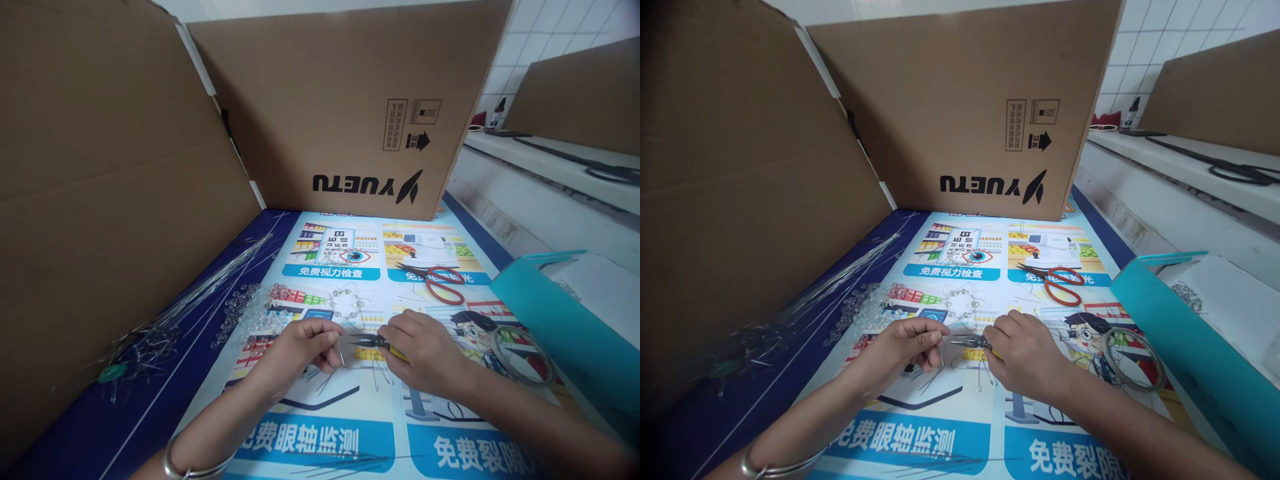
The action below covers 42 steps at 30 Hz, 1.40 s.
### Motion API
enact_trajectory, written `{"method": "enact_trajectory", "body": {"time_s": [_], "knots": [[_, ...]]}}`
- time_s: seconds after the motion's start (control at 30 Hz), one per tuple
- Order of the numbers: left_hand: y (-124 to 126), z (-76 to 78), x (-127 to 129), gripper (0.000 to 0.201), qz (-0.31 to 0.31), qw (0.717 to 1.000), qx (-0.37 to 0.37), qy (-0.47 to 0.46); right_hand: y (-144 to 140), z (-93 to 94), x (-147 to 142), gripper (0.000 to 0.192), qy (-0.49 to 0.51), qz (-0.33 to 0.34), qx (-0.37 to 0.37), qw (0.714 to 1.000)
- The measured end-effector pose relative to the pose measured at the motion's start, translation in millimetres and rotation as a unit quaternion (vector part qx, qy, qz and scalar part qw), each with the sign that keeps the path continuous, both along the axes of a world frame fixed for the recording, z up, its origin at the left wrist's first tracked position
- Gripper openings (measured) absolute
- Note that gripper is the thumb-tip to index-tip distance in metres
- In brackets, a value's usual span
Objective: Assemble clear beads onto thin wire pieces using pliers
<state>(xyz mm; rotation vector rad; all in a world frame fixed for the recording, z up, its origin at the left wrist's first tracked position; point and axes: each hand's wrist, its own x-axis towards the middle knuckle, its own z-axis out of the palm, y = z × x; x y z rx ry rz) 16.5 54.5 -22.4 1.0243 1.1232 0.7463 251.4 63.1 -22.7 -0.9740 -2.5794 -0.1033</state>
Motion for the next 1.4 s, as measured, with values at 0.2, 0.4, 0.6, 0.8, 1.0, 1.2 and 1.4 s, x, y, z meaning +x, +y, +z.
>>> {"method": "enact_trajectory", "body": {"time_s": [0.2, 0.4, 0.6, 0.8, 1.0, 1.2, 1.4], "knots": [[1, -2.6, -2, 0.022, 0.008, 0.998, -0.02, -0.052, -2, 1.6, 1, 0.022, -0.026, 0.04, 0.065, 0.997], [1, -5.0, -2, 0.022, 0.033, 0.993, -0.048, -0.101, -4, 6.2, 2, 0.022, -0.051, 0.069, 0.145, 0.986], [0, -4.6, -1, 0.022, 0.035, 0.991, -0.065, -0.112, -4, 4.6, 3, 0.021, -0.055, 0.087, 0.192, 0.976], [-3, -0.1, 2, 0.022, 0.035, 0.989, -0.068, -0.127, -6, 4.1, 5, 0.023, -0.067, 0.108, 0.193, 0.973], [-1, 1.3, 3, 0.022, 0.024, 0.989, -0.07, -0.13, -7, 8.7, 5, 0.026, -0.077, 0.126, 0.189, 0.971], [-4, 2.2, 2, 0.022, 0.017, 0.989, -0.079, -0.122, -8, 10.8, 6, 0.026, -0.082, 0.137, 0.182, 0.97], [-4, 2.0, 3, 0.025, 0.01, 0.99, -0.081, -0.116, -9, 11.8, 4, 0.025, -0.077, 0.144, 0.175, 0.971]]}}
